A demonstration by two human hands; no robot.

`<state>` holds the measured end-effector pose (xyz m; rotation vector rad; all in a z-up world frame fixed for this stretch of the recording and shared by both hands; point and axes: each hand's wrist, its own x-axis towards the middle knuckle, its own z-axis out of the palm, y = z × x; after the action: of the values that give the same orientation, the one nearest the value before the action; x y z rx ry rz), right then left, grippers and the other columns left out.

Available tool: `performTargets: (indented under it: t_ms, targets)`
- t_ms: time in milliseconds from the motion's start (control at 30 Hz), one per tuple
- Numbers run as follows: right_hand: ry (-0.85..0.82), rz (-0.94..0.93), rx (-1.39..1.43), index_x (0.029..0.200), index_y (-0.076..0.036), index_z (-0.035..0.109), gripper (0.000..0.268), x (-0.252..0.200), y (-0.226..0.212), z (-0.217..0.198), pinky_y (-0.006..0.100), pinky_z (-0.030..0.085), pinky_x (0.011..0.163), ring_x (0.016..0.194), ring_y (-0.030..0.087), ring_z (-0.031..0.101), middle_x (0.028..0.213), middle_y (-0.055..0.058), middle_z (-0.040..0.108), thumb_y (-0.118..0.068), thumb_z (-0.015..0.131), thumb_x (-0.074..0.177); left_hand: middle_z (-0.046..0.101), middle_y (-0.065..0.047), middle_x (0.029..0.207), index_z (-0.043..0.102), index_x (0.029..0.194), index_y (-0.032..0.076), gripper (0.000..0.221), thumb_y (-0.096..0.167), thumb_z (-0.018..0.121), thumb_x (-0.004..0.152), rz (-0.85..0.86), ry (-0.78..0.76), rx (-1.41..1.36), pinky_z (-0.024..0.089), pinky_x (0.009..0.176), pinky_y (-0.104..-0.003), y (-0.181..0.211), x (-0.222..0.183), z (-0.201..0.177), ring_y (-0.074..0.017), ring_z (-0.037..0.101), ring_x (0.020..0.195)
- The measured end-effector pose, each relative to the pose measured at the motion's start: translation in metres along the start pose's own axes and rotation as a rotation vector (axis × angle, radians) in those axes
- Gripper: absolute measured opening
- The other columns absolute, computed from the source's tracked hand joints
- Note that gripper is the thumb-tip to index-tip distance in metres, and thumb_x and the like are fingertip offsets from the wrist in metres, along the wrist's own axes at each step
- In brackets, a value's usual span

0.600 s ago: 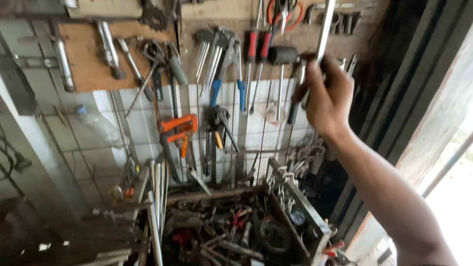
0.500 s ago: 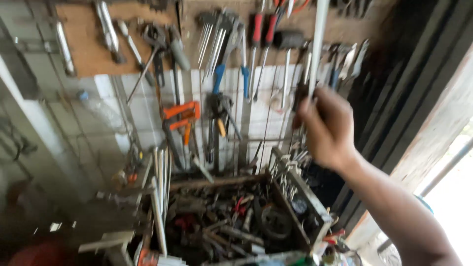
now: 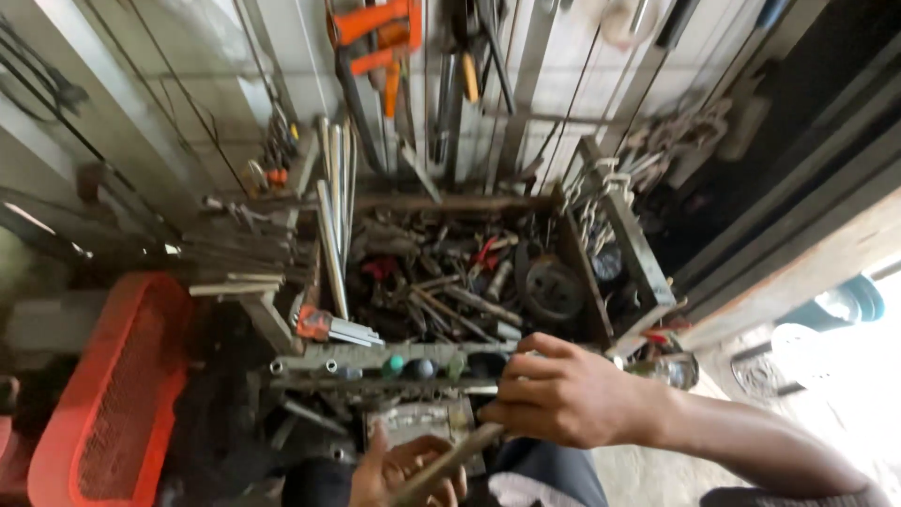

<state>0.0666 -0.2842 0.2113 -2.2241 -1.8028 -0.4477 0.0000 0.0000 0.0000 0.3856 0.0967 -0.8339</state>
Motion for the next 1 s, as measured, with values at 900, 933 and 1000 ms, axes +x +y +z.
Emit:
performTargets:
  t_ms: [900, 933, 1000]
  targets:
    - [1.059, 1.426, 0.634, 0.122, -0.001, 0.059, 0.034, -0.139, -0.036, 0.250, 0.029, 0.055, 0.089, 0.111, 0.017, 0.065, 0.118, 0.005, 0.065, -0.014, 0.073, 0.095, 0.062, -0.010, 0.084, 0.056, 0.139, -0.005, 0.045, 0.024, 0.044, 0.107, 0.340, 0.343, 0.587, 0.038, 0.038, -0.024, -0.084, -0.015, -0.026, -0.0098, 0.052, 0.045]
    - [1.058, 1.427, 0.636, 0.122, -0.001, 0.059, 0.034, -0.138, -0.039, 0.259, 0.029, 0.055, 0.089, 0.111, 0.017, 0.065, 0.118, 0.005, 0.065, -0.014, 0.073, 0.095, 0.062, -0.010, 0.084, 0.056, 0.139, -0.005, 0.045, 0.024, 0.044, 0.107, 0.339, 0.345, 0.587, 0.038, 0.038, -0.024, -0.086, -0.012, -0.024, -0.0098, 0.052, 0.045]
    - [1.147, 1.513, 0.958, 0.124, 0.000, 0.058, 0.033, -0.137, -0.044, 0.275, 0.027, 0.051, 0.084, 0.098, 0.015, 0.062, 0.106, 0.009, 0.067, -0.011, 0.074, 0.098, 0.062, -0.009, 0.081, 0.056, 0.138, -0.005, 0.045, 0.024, 0.043, 0.106, 0.369, 0.397, 0.541, 0.036, 0.036, -0.024, -0.089, -0.007, -0.019, -0.0097, 0.051, 0.044]
